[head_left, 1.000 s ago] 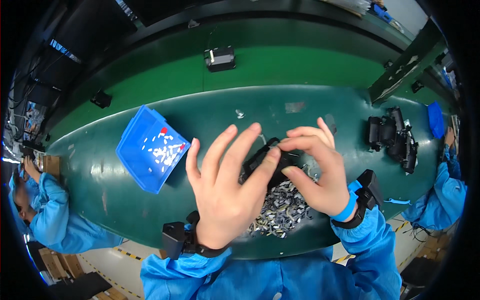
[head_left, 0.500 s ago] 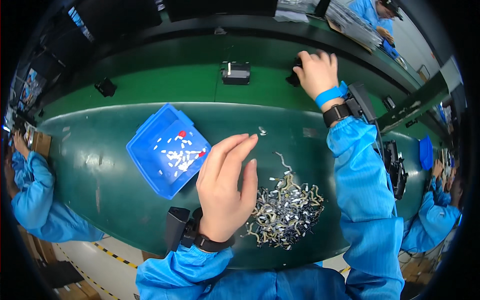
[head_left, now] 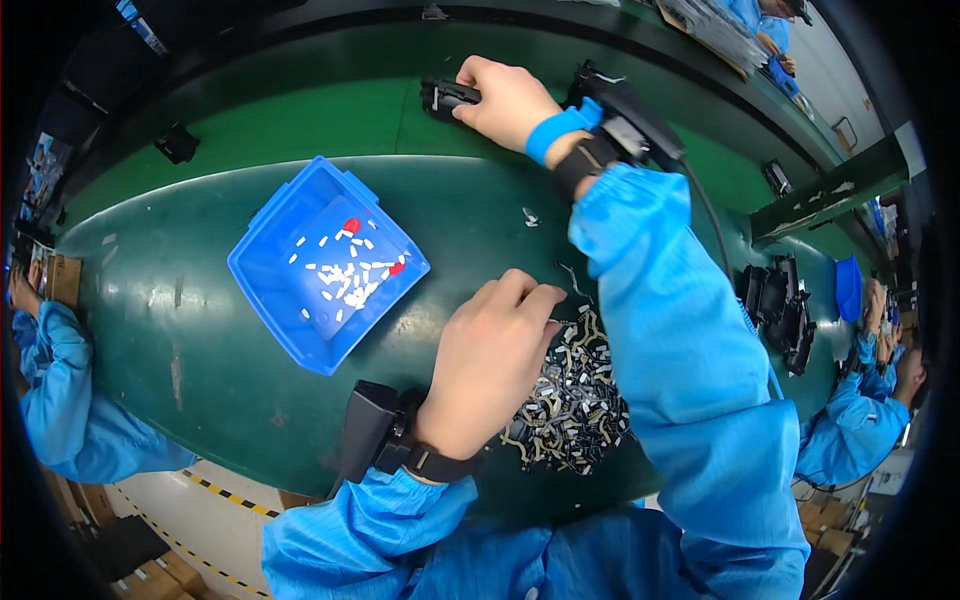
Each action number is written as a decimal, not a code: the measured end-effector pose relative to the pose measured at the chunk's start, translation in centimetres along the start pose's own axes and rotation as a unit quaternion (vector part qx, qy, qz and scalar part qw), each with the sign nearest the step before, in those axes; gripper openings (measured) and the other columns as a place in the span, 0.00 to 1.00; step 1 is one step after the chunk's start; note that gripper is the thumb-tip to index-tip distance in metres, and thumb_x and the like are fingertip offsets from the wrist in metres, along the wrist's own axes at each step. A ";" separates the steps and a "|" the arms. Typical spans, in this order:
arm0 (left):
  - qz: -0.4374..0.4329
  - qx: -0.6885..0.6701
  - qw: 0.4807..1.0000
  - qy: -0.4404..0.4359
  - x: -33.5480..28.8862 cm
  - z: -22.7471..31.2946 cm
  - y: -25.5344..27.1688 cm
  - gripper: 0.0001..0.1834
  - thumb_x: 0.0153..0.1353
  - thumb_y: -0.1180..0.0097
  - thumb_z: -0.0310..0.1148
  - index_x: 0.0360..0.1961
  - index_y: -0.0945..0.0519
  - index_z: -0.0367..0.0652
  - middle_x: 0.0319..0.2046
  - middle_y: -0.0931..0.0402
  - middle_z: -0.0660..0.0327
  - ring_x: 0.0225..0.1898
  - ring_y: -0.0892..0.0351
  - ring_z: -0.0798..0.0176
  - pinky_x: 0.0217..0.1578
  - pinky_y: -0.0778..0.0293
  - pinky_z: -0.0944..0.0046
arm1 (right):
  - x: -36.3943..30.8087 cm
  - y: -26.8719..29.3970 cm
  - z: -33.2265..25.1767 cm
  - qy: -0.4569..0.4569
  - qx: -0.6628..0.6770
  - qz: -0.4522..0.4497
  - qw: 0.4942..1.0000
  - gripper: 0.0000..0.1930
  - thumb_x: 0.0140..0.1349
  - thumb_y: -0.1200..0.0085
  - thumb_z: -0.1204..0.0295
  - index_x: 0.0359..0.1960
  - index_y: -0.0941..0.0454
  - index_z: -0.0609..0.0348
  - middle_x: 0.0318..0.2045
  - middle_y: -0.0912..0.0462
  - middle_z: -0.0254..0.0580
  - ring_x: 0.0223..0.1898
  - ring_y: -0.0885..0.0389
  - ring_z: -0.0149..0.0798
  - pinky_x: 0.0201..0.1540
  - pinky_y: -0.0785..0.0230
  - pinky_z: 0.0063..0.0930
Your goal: Manually assemble wires and small components into a plastic electronic housing.
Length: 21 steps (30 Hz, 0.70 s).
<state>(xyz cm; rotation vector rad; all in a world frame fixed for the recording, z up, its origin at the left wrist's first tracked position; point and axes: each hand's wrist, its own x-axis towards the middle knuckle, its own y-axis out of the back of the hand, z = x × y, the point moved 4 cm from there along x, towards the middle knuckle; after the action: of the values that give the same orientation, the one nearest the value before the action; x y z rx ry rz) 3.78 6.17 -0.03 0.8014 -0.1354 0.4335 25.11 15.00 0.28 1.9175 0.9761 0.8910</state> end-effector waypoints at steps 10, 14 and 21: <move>-0.021 0.041 0.994 -0.101 2.6 1.0 -1.7 0.13 0.48 0.35 0.25 0.38 0.17 0.45 0.38 0.29 0.60 0.40 0.24 0.56 0.40 0.26 0.59 | -17.9 9.0 4.7 -0.108 0.280 -0.002 0.954 0.08 0.59 0.43 0.77 0.37 0.27 0.64 0.27 0.24 0.34 0.29 0.28 0.24 0.32 0.33 0.22; -0.061 0.022 0.992 -0.112 3.2 1.6 -1.8 0.09 0.48 0.36 0.24 0.33 0.21 0.43 0.39 0.29 0.60 0.40 0.24 0.55 0.39 0.26 0.59 | -22.7 9.0 6.6 -0.175 0.317 -0.017 0.932 0.09 0.60 0.42 0.76 0.39 0.28 0.64 0.28 0.24 0.32 0.27 0.31 0.20 0.28 0.36 0.20; 0.032 -0.010 0.998 -0.062 2.7 1.5 0.3 0.06 0.47 0.35 0.21 0.27 0.20 0.40 0.27 0.24 0.61 0.26 0.27 0.60 0.26 0.30 0.64 | -23.4 13.1 2.2 -0.123 0.055 0.213 0.968 0.17 0.51 0.37 0.76 0.43 0.26 0.61 0.40 0.26 0.42 0.31 0.27 0.36 0.32 0.32 0.26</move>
<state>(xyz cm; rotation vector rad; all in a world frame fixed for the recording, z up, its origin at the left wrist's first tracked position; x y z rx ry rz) 6.16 6.21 1.97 0.8056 -0.2809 0.4422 20.24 -10.99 5.40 2.3178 0.4811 0.8161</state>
